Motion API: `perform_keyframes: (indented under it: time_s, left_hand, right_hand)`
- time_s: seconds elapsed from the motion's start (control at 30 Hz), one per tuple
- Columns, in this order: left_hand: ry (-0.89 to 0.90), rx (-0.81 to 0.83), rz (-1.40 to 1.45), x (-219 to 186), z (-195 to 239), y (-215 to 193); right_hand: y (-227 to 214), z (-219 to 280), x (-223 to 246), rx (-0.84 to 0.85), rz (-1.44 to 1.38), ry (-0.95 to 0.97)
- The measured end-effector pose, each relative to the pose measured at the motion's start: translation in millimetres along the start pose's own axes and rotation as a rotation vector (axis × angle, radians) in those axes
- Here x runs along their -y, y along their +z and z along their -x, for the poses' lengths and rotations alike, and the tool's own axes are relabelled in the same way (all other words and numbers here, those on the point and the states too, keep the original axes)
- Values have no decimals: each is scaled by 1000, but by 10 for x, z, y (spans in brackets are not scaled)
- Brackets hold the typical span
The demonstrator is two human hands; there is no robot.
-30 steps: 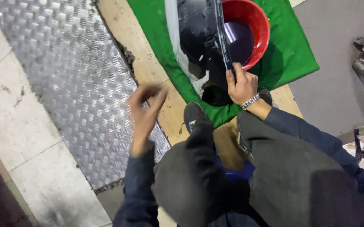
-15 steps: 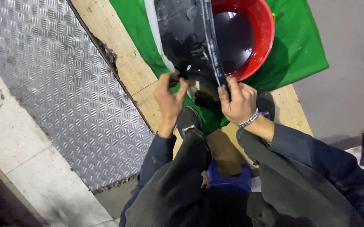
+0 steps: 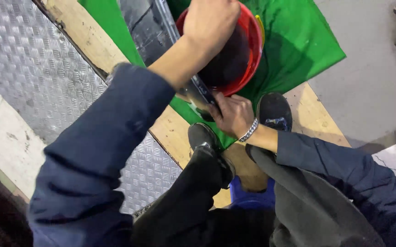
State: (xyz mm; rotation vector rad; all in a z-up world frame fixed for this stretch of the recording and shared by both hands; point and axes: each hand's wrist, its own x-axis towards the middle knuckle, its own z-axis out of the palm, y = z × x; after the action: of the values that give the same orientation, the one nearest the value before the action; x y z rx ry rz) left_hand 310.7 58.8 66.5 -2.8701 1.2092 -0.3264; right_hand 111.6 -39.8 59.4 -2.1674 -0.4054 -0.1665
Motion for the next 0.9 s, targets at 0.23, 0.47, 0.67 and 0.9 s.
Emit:
perform_keyframes:
  time_s: [0.23, 0.47, 0.67, 0.9]
  left_hand:
    - [-241, 511, -198, -262, -85, 1175]
    - [-163, 943, -81, -277, 229, 1560]
    - [-37, 745, 90, 63, 55, 216]
    - [-242, -68, 199, 239, 972, -1623]
  right_hand:
    - [64, 34, -22, -52, 37, -20]
    - [60, 38, -41, -62, -32, -30]
    - [101, 48, -79, -57, 33, -63]
    - [-5, -2, -17, 15, 44, -61]
